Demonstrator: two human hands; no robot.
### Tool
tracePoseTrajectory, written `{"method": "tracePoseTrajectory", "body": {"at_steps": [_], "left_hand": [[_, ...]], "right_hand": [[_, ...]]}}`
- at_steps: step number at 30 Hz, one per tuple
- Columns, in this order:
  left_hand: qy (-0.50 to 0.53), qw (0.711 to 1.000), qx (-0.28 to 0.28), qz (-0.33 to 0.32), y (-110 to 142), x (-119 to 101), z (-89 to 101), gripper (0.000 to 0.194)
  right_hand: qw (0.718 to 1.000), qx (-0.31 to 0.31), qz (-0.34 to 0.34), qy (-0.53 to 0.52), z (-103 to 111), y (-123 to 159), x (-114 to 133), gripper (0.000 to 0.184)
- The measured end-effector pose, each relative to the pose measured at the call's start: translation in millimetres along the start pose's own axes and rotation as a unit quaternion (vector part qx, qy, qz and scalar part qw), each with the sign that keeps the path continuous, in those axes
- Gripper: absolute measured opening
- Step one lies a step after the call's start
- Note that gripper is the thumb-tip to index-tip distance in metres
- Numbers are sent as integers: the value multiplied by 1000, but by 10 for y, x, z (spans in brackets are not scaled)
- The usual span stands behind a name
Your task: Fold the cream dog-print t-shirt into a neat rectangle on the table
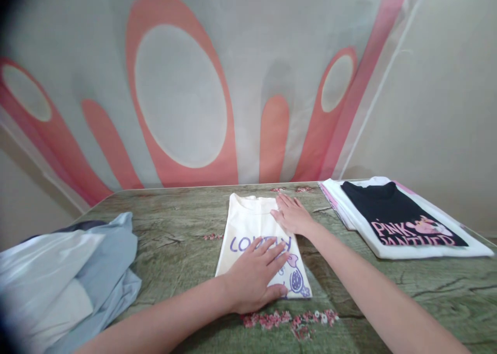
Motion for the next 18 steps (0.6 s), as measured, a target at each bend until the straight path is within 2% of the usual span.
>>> {"method": "tracePoseTrajectory", "body": {"at_steps": [7,11,14,18], "left_hand": [[-17,999,11,-48,81,-122,18,52],[-27,998,9,-57,104,-122,31,48],[-31,998,4,-62,64,-88,27,48],[-30,998,-8,-54,-35,-14,24,49]], "right_hand": [[999,16,-29,10,41,-30,-35,67],[999,-15,-39,26,103,6,59,64],[999,-42,-5,25,138,14,217,63],[1000,4,20,-9,82,-63,348,67]]}}
Point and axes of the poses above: each hand's wrist, its own y-axis away from the middle knuckle, its own z-axis out of the back of the hand, x = y × z, the point moved 4 cm from there along -y, towards the middle knuckle, and after that the axes turned 3 degrees about x, right-handed, at the moved point
